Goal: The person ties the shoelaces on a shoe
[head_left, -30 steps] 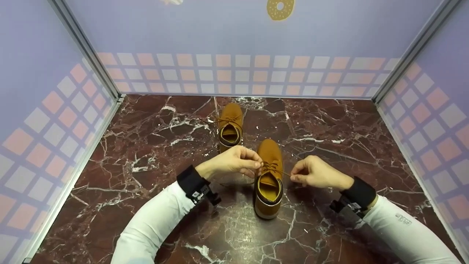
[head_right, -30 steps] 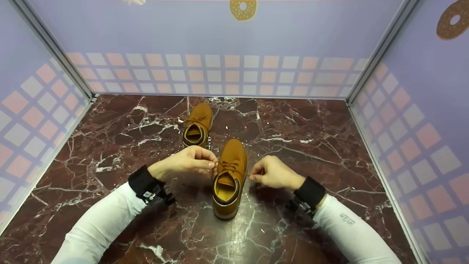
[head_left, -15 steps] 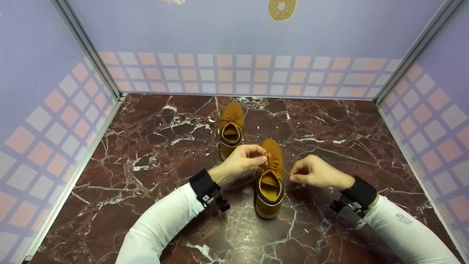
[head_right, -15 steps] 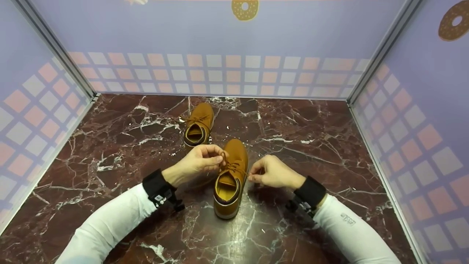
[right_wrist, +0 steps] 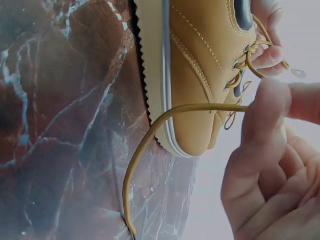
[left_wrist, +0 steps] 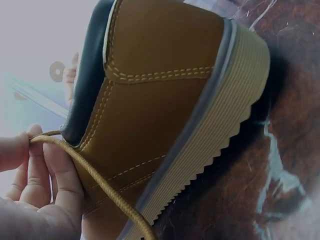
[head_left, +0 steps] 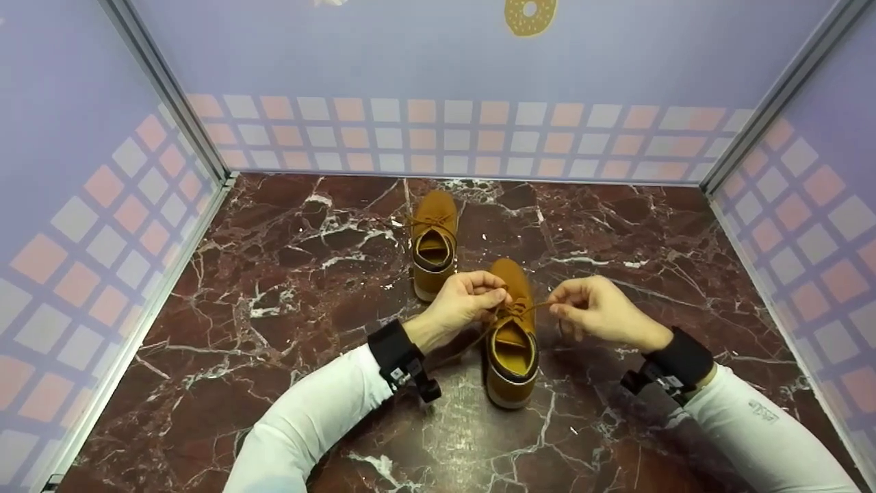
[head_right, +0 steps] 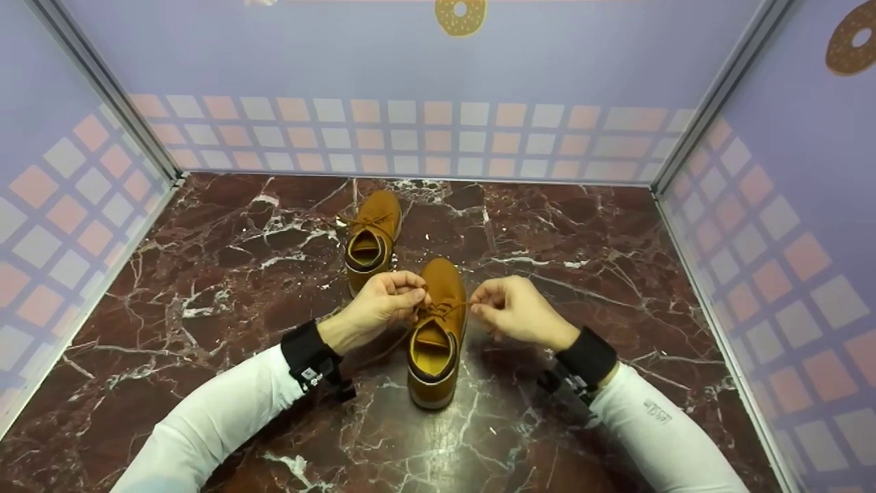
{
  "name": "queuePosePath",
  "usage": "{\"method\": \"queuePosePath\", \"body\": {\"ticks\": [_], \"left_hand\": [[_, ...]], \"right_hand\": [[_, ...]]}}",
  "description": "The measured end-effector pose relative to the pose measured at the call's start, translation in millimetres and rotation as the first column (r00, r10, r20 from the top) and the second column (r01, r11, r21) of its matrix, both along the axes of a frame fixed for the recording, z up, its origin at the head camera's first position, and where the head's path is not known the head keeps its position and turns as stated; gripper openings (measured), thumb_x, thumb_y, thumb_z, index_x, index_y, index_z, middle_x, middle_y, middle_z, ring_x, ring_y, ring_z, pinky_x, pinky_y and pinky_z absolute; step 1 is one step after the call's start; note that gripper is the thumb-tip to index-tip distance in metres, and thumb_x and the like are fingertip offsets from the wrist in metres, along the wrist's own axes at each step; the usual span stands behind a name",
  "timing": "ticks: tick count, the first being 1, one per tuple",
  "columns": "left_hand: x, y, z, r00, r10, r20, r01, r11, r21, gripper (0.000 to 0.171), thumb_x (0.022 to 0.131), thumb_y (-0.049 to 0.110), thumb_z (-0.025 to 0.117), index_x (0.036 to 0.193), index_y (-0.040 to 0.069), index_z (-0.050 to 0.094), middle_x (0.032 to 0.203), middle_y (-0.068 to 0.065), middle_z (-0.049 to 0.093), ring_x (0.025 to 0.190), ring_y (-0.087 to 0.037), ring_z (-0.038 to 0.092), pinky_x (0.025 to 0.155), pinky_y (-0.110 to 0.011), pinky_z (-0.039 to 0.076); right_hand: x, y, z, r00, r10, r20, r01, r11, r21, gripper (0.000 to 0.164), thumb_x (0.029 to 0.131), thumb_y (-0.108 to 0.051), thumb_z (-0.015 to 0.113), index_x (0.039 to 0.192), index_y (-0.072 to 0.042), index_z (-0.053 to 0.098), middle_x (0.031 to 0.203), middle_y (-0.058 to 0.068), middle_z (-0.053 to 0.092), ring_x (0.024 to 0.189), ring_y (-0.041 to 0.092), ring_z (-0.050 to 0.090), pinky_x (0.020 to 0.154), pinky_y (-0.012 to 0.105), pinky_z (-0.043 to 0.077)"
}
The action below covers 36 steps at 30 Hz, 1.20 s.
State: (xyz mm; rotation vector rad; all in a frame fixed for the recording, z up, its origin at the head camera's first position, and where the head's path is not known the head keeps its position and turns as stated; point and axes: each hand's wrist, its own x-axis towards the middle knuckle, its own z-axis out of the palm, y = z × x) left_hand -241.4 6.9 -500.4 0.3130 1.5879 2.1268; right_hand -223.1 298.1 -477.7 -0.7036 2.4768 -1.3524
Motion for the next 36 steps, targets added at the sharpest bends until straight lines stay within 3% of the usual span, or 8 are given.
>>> {"method": "queuePosePath", "body": {"ticks": [7, 12, 15, 19, 22, 27, 31, 36], "left_hand": [[4.4, 5.6, 0.1, 1.000, -0.007, 0.009, 0.007, 1.000, 0.001, 0.013, 0.107, -0.004, 0.068, 0.105, 0.008, 0.071, 0.087, 0.006, 0.081, 0.080, -0.007, 0.075, 0.066, -0.019, 0.061], [4.4, 6.8, 1.1, 1.000, 0.001, 0.014, -0.001, 1.000, -0.005, 0.012, 0.107, -0.004, 0.068, 0.105, 0.007, 0.071, 0.087, 0.005, 0.080, 0.081, -0.008, 0.075, 0.066, -0.020, 0.062], [4.8, 7.3, 1.9, 1.000, 0.004, 0.015, -0.004, 1.000, -0.010, 0.011, 0.107, -0.004, 0.068, 0.105, 0.007, 0.071, 0.087, 0.004, 0.080, 0.081, -0.009, 0.075, 0.067, -0.020, 0.063], [5.5, 7.8, 3.0, 1.000, 0.004, 0.018, -0.003, 1.000, -0.015, 0.010, 0.107, -0.003, 0.068, 0.105, 0.006, 0.071, 0.088, 0.004, 0.080, 0.081, -0.009, 0.075, 0.069, -0.021, 0.064], [6.2, 8.3, 4.6, 1.000, -0.005, 0.020, 0.005, 1.000, -0.012, 0.008, 0.107, -0.003, 0.069, 0.106, 0.005, 0.071, 0.090, 0.003, 0.080, 0.082, -0.010, 0.076, 0.072, -0.022, 0.066], [5.6, 9.1, 6.6, 0.999, -0.027, 0.019, 0.027, 1.000, -0.009, 0.004, 0.108, -0.001, 0.069, 0.110, 0.002, 0.071, 0.091, 0.001, 0.079, 0.083, -0.010, 0.076, 0.074, -0.022, 0.066], [4.7, 9.4, 7.5, 0.999, -0.038, 0.011, 0.039, 0.999, -0.019, 0.007, 0.108, -0.001, 0.069, 0.114, -0.004, 0.070, 0.091, 0.002, 0.080, 0.083, -0.010, 0.076, 0.074, -0.022, 0.066], [4.7, 11.1, 8.3, 0.999, -0.052, -0.013, 0.052, 0.998, -0.040, 0.012, 0.107, -0.001, 0.069, 0.117, -0.008, 0.070, 0.089, 0.004, 0.080, 0.083, -0.010, 0.076, 0.073, -0.021, 0.066]], "right_hand": [[2.2, -4.0, -0.4, 0.989, -0.130, -0.065, 0.125, 0.990, -0.070, 0.016, 0.104, -0.001, 0.075, 0.118, 0.004, 0.081, 0.097, 0.030, 0.082, 0.061, 0.004, 0.069, 0.054, 0.026, 0.060], [2.8, -6.2, -5.1, 0.973, -0.212, -0.093, 0.188, 0.958, -0.216, 0.022, 0.104, 0.002, 0.074, 0.124, 0.007, 0.080, 0.099, 0.031, 0.083, 0.072, 0.003, 0.078, 0.057, 0.024, 0.063], [2.0, -8.3, -7.3, 0.954, -0.253, -0.158, 0.203, 0.939, -0.279, 0.020, 0.103, 0.003, 0.075, 0.122, 0.007, 0.082, 0.100, 0.028, 0.084, 0.072, 0.000, 0.077, 0.058, 0.017, 0.058], [0.5, -13.3, -8.2, 0.929, -0.280, -0.243, 0.195, 0.926, -0.323, 0.021, 0.102, 0.006, 0.075, 0.120, 0.003, 0.084, 0.101, 0.009, 0.087, 0.069, -0.001, 0.071, 0.059, 0.014, 0.055], [-1.0, -18.1, -6.7, 0.921, -0.277, -0.274, 0.169, 0.918, -0.360, 0.024, 0.101, 0.009, 0.074, 0.121, 0.002, 0.084, 0.111, 0.003, 0.087, 0.082, 0.002, 0.076, 0.071, 0.014, 0.061], [-4.2, -27.1, -0.1, 0.909, -0.267, -0.318, 0.126, 0.907, -0.403, 0.023, 0.097, 0.013, 0.075, 0.117, 0.004, 0.084, 0.115, 0.021, 0.084, 0.101, 0.006, 0.078, 0.079, 0.016, 0.063], [-9.2, -35.3, 8.6, 0.897, -0.253, -0.363, 0.098, 0.913, -0.395, 0.020, 0.093, 0.017, 0.077, 0.109, 0.006, 0.084, 0.108, 0.026, 0.081, 0.095, 0.004, 0.078, 0.077, 0.018, 0.065], [-19.2, -48.0, 24.4, 0.873, -0.192, -0.448, 0.035, 0.942, -0.335, 0.023, 0.088, 0.022, 0.076, 0.100, 0.004, 0.084, 0.100, 0.024, 0.081, 0.090, -0.001, 0.075, 0.079, 0.017, 0.066]]}}
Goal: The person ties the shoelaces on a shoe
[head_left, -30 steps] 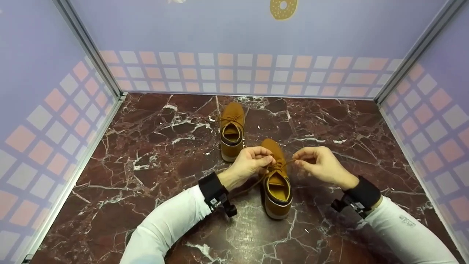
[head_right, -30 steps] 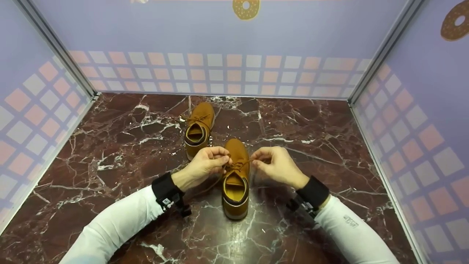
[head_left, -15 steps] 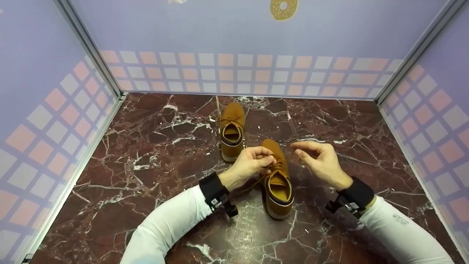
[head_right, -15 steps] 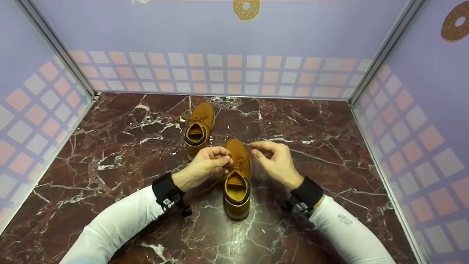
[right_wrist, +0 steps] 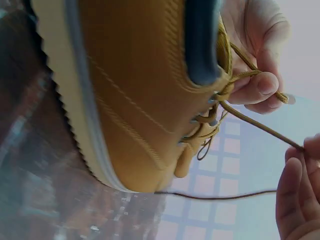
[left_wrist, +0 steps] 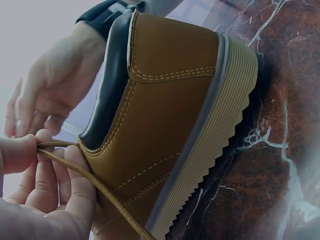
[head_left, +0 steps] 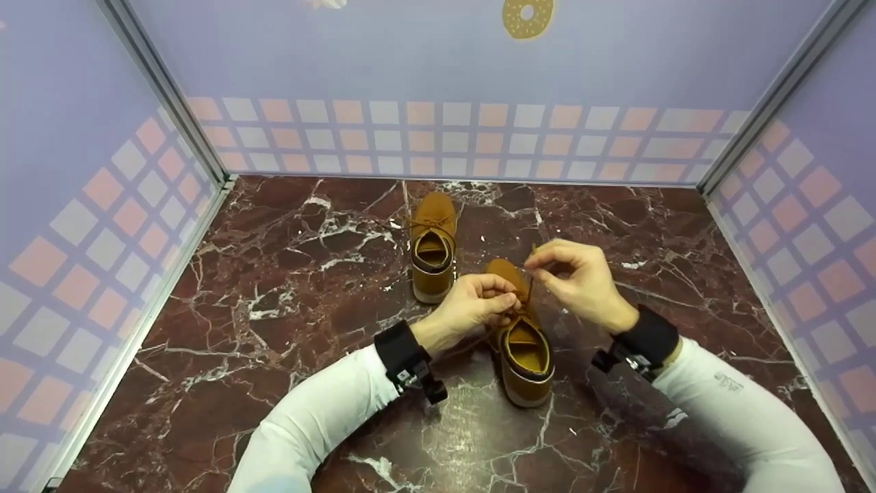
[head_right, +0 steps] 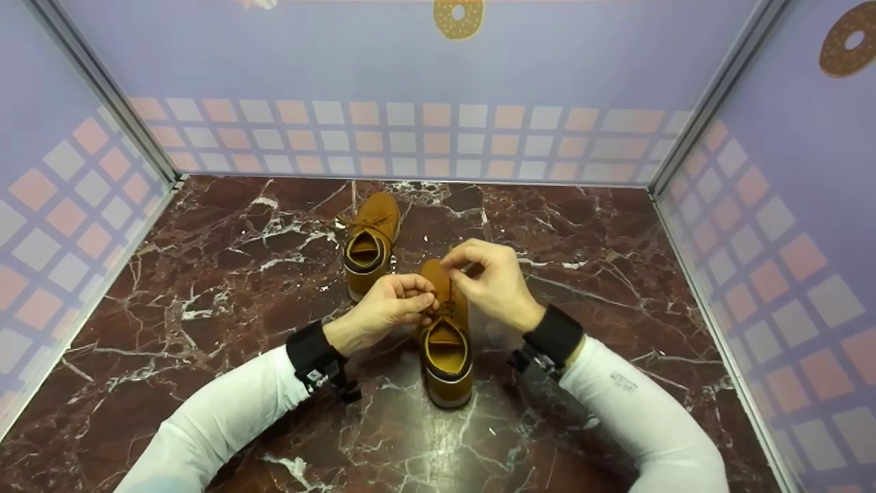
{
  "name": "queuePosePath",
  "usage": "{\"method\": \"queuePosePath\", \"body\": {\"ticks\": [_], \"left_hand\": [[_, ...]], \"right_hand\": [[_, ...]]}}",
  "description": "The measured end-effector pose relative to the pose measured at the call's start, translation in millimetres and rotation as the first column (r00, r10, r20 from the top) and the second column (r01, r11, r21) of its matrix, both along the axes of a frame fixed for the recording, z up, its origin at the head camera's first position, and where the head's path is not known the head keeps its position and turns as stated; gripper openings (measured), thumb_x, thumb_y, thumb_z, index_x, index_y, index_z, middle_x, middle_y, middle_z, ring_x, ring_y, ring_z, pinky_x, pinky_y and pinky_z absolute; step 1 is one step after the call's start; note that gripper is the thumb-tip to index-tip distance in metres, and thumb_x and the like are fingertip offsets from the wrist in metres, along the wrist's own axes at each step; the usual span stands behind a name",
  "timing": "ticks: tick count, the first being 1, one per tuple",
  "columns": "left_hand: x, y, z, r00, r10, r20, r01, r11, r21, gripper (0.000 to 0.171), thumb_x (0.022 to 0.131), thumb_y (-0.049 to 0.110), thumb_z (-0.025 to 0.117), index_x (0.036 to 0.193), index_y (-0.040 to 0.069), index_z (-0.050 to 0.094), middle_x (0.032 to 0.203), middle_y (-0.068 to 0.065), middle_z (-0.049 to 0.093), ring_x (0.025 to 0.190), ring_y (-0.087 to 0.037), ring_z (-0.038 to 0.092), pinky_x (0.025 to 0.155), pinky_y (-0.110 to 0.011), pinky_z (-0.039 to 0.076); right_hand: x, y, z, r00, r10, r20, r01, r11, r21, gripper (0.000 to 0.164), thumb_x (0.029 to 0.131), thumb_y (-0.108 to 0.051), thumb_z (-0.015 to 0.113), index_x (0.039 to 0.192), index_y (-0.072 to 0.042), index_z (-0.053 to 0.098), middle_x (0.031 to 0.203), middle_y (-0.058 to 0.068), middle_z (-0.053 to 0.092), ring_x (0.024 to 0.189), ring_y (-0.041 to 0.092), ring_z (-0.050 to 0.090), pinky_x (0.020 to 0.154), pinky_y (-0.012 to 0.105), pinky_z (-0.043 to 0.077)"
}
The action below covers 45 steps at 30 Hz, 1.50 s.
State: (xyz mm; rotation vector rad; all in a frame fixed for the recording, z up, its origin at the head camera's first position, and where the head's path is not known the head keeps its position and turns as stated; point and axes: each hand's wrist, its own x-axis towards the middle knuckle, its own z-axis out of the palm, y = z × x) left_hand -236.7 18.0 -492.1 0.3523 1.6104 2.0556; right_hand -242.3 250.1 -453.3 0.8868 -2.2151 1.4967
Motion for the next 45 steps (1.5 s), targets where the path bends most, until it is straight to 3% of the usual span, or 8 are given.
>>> {"method": "queuePosePath", "body": {"ticks": [6, 11, 15, 19, 25, 30, 39, 45], "left_hand": [[1.2, 1.8, -0.4, 1.000, 0.004, 0.005, -0.004, 1.000, -0.002, 0.005, 0.107, -0.001, 0.070, 0.107, 0.002, 0.073, 0.087, 0.003, 0.080, 0.080, -0.009, 0.076, 0.071, -0.021, 0.064], [1.8, 2.0, -1.0, 1.000, 0.011, -0.011, -0.011, 1.000, 0.007, 0.007, 0.103, -0.005, 0.072, 0.110, -0.006, 0.075, 0.084, 0.005, 0.080, 0.076, -0.008, 0.074, 0.069, -0.020, 0.063], [3.4, 2.1, 0.8, 0.999, 0.011, -0.042, -0.011, 1.000, -0.015, 0.022, 0.102, -0.004, 0.074, 0.120, -0.018, 0.074, 0.086, 0.007, 0.082, 0.075, -0.006, 0.074, 0.069, -0.020, 0.062], [5.4, 2.4, 1.3, 0.999, 0.016, -0.046, -0.017, 1.000, -0.023, 0.029, 0.100, -0.004, 0.076, 0.123, -0.021, 0.073, 0.087, 0.007, 0.083, 0.073, -0.005, 0.074, 0.069, -0.019, 0.061], [5.1, 3.7, 0.2, 0.998, 0.025, -0.059, -0.027, 0.999, -0.034, 0.034, 0.099, -0.003, 0.077, 0.125, -0.024, 0.070, 0.082, 0.012, 0.082, 0.070, -0.003, 0.072, 0.067, -0.018, 0.060], [3.5, 4.8, -1.0, 0.998, 0.021, -0.064, -0.023, 0.999, -0.033, 0.036, 0.100, -0.003, 0.078, 0.127, -0.025, 0.068, 0.082, 0.011, 0.082, 0.072, -0.003, 0.073, 0.070, -0.018, 0.063], [3.4, 2.6, 0.3, 1.000, 0.029, 0.004, -0.029, 0.999, 0.027, 0.020, 0.102, -0.005, 0.075, 0.119, -0.016, 0.076, 0.083, 0.004, 0.083, 0.067, -0.008, 0.073, 0.065, -0.020, 0.063], [2.7, 2.4, 0.7, 0.999, 0.031, -0.015, -0.031, 1.000, 0.005, 0.017, 0.104, -0.002, 0.074, 0.118, -0.011, 0.077, 0.084, 0.005, 0.083, 0.069, -0.008, 0.072, 0.065, -0.020, 0.064]], "right_hand": [[-13.8, -19.2, 17.8, 0.997, 0.072, -0.024, -0.070, 0.996, 0.052, 0.023, 0.088, 0.021, 0.075, 0.098, 0.002, 0.083, 0.099, 0.022, 0.083, 0.085, -0.002, 0.074, 0.075, 0.018, 0.066], [-24.6, -33.9, 23.7, 0.995, 0.096, 0.036, -0.101, 0.982, 0.161, 0.021, 0.092, 0.015, 0.076, 0.103, -0.001, 0.085, 0.102, 0.016, 0.086, 0.084, 0.002, 0.075, 0.076, 0.019, 0.065], [-31.5, -41.0, 25.0, 0.993, 0.096, 0.064, -0.110, 0.955, 0.276, 0.023, 0.091, 0.011, 0.076, 0.103, -0.006, 0.086, 0.099, 0.012, 0.088, 0.079, 0.014, 0.078, 0.072, 0.020, 0.063], [-34.8, -45.1, 25.7, 0.988, 0.126, 0.095, -0.152, 0.916, 0.372, 0.020, 0.093, 0.006, 0.079, 0.106, -0.008, 0.084, 0.100, 0.011, 0.088, 0.083, 0.024, 0.082, 0.075, 0.025, 0.064], [-34.6, -49.5, 26.6, 0.979, 0.149, 0.139, -0.197, 0.867, 0.457, 0.022, 0.098, -0.001, 0.079, 0.119, -0.007, 0.076, 0.111, 0.009, 0.088, 0.100, 0.026, 0.085, 0.082, 0.033, 0.066], [-33.0, -45.9, 30.2, 0.965, 0.196, 0.175, -0.257, 0.839, 0.479, 0.023, 0.103, -0.002, 0.073, 0.125, -0.009, 0.078, 0.121, 0.010, 0.087, 0.107, 0.027, 0.084, 0.090, 0.044, 0.068], [-24.5, -21.7, 37.8, 0.978, 0.177, 0.108, -0.207, 0.882, 0.423, 0.038, 0.093, 0.012, 0.064, 0.116, -0.010, 0.085, 0.116, 0.006, 0.088, 0.087, 0.023, 0.078, 0.074, 0.018, 0.056], [-21.4, 1.3, 27.4, 0.966, 0.243, 0.087, -0.258, 0.883, 0.391, 0.032, 0.086, 0.008, 0.073, 0.108, -0.010, 0.086, 0.103, 0.004, 0.087, 0.080, 0.013, 0.076, 0.071, 0.025, 0.065]]}}
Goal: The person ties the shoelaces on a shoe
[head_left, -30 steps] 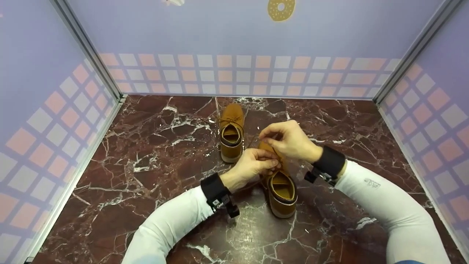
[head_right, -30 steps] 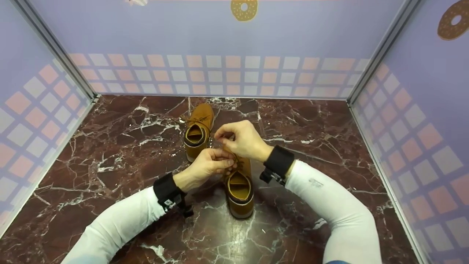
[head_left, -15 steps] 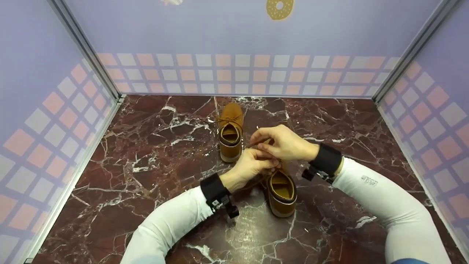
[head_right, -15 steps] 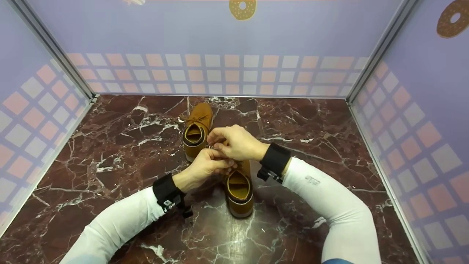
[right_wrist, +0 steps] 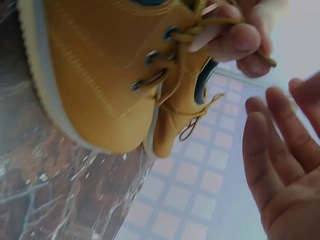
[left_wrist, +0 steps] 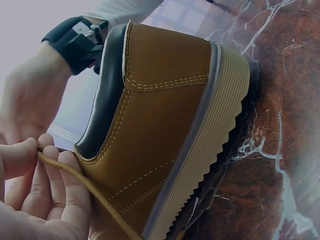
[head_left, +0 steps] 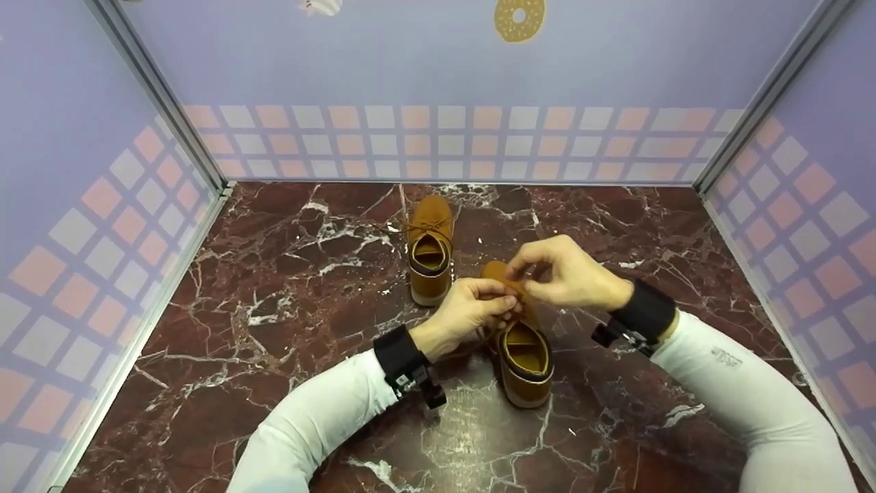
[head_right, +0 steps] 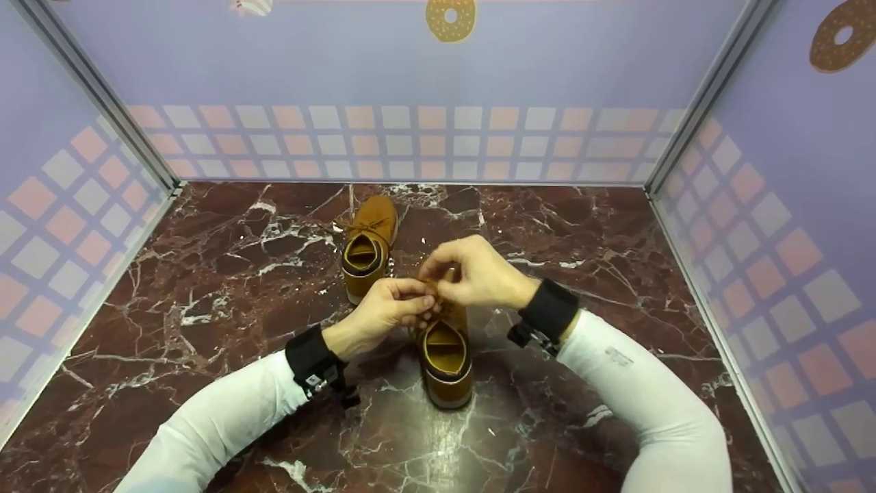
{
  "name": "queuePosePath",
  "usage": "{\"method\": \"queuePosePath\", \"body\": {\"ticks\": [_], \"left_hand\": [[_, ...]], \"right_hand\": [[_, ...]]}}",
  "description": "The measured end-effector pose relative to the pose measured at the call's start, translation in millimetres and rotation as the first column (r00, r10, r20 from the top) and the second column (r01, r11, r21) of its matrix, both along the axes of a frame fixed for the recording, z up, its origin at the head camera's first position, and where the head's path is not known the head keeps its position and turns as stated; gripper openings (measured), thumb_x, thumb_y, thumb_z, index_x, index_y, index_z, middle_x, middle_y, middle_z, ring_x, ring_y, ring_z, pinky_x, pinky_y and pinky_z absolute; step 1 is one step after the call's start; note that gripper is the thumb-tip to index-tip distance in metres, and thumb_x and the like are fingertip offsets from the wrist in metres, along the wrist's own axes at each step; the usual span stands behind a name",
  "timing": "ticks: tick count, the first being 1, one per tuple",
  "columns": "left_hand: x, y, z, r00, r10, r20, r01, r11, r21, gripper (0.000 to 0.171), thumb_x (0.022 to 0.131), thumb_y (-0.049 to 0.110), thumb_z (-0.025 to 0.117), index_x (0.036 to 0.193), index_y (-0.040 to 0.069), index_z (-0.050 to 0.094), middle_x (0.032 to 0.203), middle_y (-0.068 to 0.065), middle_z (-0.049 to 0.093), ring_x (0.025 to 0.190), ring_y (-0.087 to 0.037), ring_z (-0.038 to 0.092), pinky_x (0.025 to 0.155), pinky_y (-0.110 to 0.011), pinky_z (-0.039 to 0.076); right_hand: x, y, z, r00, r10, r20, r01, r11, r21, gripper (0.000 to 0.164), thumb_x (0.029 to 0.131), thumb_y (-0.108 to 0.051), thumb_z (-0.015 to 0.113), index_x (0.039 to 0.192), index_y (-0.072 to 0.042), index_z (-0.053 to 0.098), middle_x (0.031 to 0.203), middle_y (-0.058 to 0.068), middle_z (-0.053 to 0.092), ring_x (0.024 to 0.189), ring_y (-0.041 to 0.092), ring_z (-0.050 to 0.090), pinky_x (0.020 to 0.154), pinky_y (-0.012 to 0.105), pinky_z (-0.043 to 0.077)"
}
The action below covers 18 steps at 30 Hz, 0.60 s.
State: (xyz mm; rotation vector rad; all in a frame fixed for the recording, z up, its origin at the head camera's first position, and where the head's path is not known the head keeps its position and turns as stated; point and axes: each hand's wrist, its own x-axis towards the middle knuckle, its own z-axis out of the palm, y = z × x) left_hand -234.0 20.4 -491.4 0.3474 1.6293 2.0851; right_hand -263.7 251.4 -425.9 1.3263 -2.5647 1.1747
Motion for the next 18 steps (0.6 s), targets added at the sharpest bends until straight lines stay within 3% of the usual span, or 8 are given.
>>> {"method": "queuePosePath", "body": {"ticks": [5, 12, 16, 18], "left_hand": [[-0.8, 0.9, -0.7, 1.000, 0.002, 0.009, -0.002, 1.000, 0.007, 0.020, 0.105, -0.002, 0.073, 0.123, -0.012, 0.075, 0.086, 0.005, 0.083, 0.068, -0.008, 0.072, 0.065, -0.020, 0.063], [-3.3, 2.2, 0.3, 0.999, 0.009, 0.050, -0.009, 1.000, 0.015, 0.025, 0.105, -0.002, 0.073, 0.128, -0.012, 0.075, 0.089, 0.004, 0.085, 0.074, -0.007, 0.077, 0.064, -0.018, 0.063], [-6.1, 0.4, 2.8, 0.998, -0.035, 0.057, 0.035, 0.999, -0.014, 0.023, 0.106, 0.001, 0.074, 0.125, -0.011, 0.077, 0.090, 0.003, 0.086, 0.074, -0.007, 0.077, 0.065, -0.019, 0.064], [-8.7, -2.2, 6.2, 0.998, -0.060, 0.012, 0.060, 0.996, -0.068, 0.023, 0.106, 0.003, 0.075, 0.124, -0.009, 0.079, 0.093, -0.001, 0.086, 0.073, -0.007, 0.076, 0.066, -0.020, 0.065]], "right_hand": [[-0.4, 11.9, -14.0, 0.995, 0.094, 0.017, -0.094, 0.995, -0.032, 0.027, 0.088, 0.004, 0.086, 0.110, -0.010, 0.087, 0.098, 0.006, 0.085, 0.081, 0.017, 0.079, 0.074, 0.037, 0.070], [1.6, 12.5, -29.9, 0.986, 0.099, -0.131, -0.118, 0.983, -0.142, 0.026, 0.086, 0.006, 0.092, 0.110, -0.005, 0.089, 0.093, 0.011, 0.085, 0.078, 0.025, 0.079, 0.074, 0.018, 0.064], [3.9, 10.4, -33.4, 0.975, 0.083, -0.205, -0.117, 0.980, -0.162, 0.025, 0.086, 0.010, 0.090, 0.106, -0.006, 0.089, 0.092, 0.011, 0.085, 0.078, 0.024, 0.080, 0.074, 0.020, 0.064], [5.1, 10.1, -34.3, 0.966, 0.068, -0.248, -0.110, 0.981, -0.159, 0.024, 0.086, 0.009, 0.090, 0.104, -0.007, 0.089, 0.091, 0.009, 0.085, 0.076, 0.023, 0.080, 0.072, 0.022, 0.064]]}}
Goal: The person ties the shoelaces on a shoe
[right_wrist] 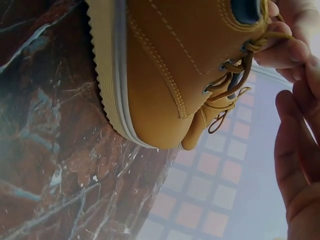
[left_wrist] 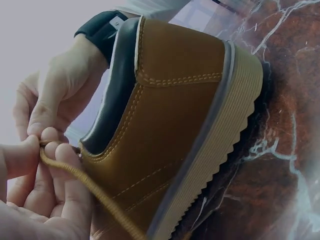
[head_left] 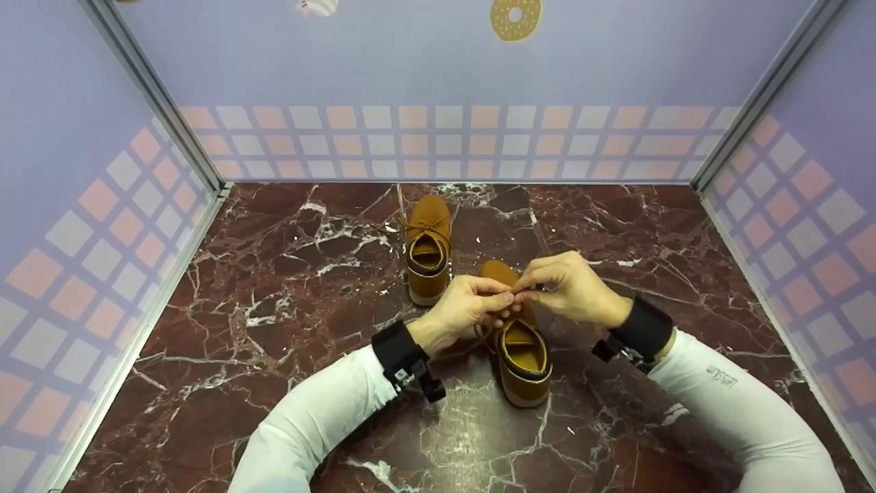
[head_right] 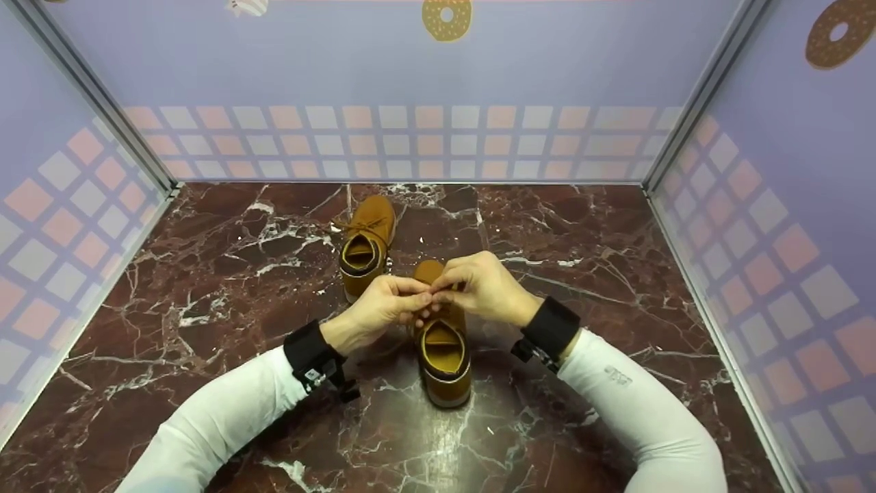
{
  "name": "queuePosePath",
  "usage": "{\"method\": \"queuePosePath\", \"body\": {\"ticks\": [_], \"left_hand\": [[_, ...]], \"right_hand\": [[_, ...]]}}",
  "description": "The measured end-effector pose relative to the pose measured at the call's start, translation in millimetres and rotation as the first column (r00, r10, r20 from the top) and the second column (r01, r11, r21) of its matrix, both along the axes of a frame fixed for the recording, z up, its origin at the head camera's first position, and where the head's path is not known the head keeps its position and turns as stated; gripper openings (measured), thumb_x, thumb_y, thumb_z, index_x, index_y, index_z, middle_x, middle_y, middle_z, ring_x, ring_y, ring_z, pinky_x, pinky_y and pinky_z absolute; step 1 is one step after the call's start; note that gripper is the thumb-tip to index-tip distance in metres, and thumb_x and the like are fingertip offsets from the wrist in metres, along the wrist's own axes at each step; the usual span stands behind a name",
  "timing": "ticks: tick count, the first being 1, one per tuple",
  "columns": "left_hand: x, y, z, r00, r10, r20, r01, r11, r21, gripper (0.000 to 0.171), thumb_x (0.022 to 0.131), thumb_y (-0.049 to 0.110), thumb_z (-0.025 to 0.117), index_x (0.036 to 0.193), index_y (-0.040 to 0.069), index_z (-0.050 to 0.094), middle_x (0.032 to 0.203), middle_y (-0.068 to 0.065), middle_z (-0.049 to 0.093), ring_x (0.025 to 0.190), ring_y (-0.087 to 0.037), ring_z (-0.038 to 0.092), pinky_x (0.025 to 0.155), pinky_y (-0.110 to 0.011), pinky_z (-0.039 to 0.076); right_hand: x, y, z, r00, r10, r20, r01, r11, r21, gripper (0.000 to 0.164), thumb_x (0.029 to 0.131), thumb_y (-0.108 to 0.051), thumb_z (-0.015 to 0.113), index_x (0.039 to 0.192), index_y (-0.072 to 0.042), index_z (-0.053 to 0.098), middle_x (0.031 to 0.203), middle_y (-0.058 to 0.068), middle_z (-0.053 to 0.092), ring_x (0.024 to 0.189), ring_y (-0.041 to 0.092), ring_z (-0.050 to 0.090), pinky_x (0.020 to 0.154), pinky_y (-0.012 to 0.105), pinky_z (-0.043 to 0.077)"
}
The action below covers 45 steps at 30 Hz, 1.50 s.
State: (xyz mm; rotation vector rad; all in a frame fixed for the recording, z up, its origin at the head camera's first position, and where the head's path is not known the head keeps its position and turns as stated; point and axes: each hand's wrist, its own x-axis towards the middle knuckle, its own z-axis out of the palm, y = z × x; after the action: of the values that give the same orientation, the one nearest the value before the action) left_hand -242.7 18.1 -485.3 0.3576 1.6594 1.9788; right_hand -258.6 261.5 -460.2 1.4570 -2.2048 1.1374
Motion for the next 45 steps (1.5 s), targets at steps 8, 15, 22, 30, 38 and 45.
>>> {"method": "queuePosePath", "body": {"ticks": [8, 15, 22, 30, 38, 45], "left_hand": [[-16.5, -15.0, 22.8, 0.731, -0.149, -0.666, -0.302, 0.805, -0.510, 0.023, 0.100, 0.010, 0.079, 0.123, 0.010, 0.086, 0.123, -0.009, 0.087, 0.097, -0.017, 0.081, 0.088, -0.032, 0.066], [-24.4, -10.7, 17.9, 0.581, -0.469, -0.664, -0.409, 0.538, -0.738, 0.043, 0.103, 0.010, 0.074, 0.145, 0.013, 0.074, 0.141, -0.014, 0.079, 0.121, -0.037, 0.079, 0.101, -0.054, 0.068], [-28.4, -9.7, 6.6, 0.531, -0.509, -0.677, -0.476, 0.482, -0.736, 0.009, 0.103, 0.018, 0.076, 0.108, 0.016, 0.084, 0.115, -0.007, 0.082, 0.101, -0.035, 0.081, 0.083, -0.052, 0.069], [-29.1, -20.1, 18.6, 0.607, -0.444, -0.659, -0.416, 0.529, -0.739, 0.005, 0.102, 0.017, 0.079, 0.101, 0.013, 0.080, 0.101, -0.009, 0.086, 0.094, -0.035, 0.082, 0.085, -0.051, 0.069], [-21.1, -32.3, 45.1, 0.630, -0.463, -0.623, -0.329, 0.568, -0.754, 0.018, 0.097, 0.006, 0.069, 0.099, 0.008, 0.087, 0.096, -0.010, 0.086, 0.082, -0.031, 0.079, 0.079, -0.049, 0.068], [-21.7, -41.7, 63.7, 0.830, -0.374, -0.413, -0.024, 0.716, -0.697, 0.025, 0.104, 0.021, 0.066, 0.094, 0.006, 0.084, 0.067, 0.007, 0.066, 0.054, -0.006, 0.052, 0.052, -0.023, 0.043]], "right_hand": [[-0.2, 1.9, -1.3, 0.997, -0.061, -0.039, 0.062, 0.998, 0.020, 0.015, 0.089, 0.002, 0.090, 0.100, -0.008, 0.088, 0.086, 0.005, 0.083, 0.066, 0.016, 0.073, 0.060, 0.028, 0.059], [-0.9, 4.5, -4.9, 0.994, -0.106, 0.015, 0.106, 0.994, 0.017, 0.010, 0.090, -0.001, 0.091, 0.098, -0.007, 0.088, 0.088, 0.002, 0.084, 0.068, 0.013, 0.071, 0.063, 0.016, 0.053], [-0.2, 0.5, -12.8, 0.988, -0.133, 0.083, 0.132, 0.991, 0.010, 0.009, 0.093, 0.000, 0.088, 0.099, -0.006, 0.085, 0.089, 0.003, 0.085, 0.070, 0.015, 0.074, 0.069, 0.012, 0.057], [3.0, -2.9, -15.9, 0.974, -0.144, 0.175, 0.145, 0.989, 0.010, 0.008, 0.097, -0.001, 0.084, 0.100, -0.008, 0.082, 0.088, 0.006, 0.084, 0.070, 0.020, 0.075, 0.068, 0.014, 0.059], [2.7, -6.7, -16.9, 0.976, -0.141, 0.167, 0.142, 0.990, 0.008, 0.007, 0.097, -0.002, 0.085, 0.099, -0.007, 0.081, 0.089, 0.006, 0.085, 0.070, 0.019, 0.075, 0.069, 0.012, 0.058], [2.1, -7.1, -19.2, 0.975, -0.123, 0.184, 0.126, 0.992, -0.006, 0.007, 0.097, -0.001, 0.085, 0.098, -0.007, 0.081, 0.087, 0.006, 0.085, 0.069, 0.021, 0.077, 0.067, 0.013, 0.059]]}}
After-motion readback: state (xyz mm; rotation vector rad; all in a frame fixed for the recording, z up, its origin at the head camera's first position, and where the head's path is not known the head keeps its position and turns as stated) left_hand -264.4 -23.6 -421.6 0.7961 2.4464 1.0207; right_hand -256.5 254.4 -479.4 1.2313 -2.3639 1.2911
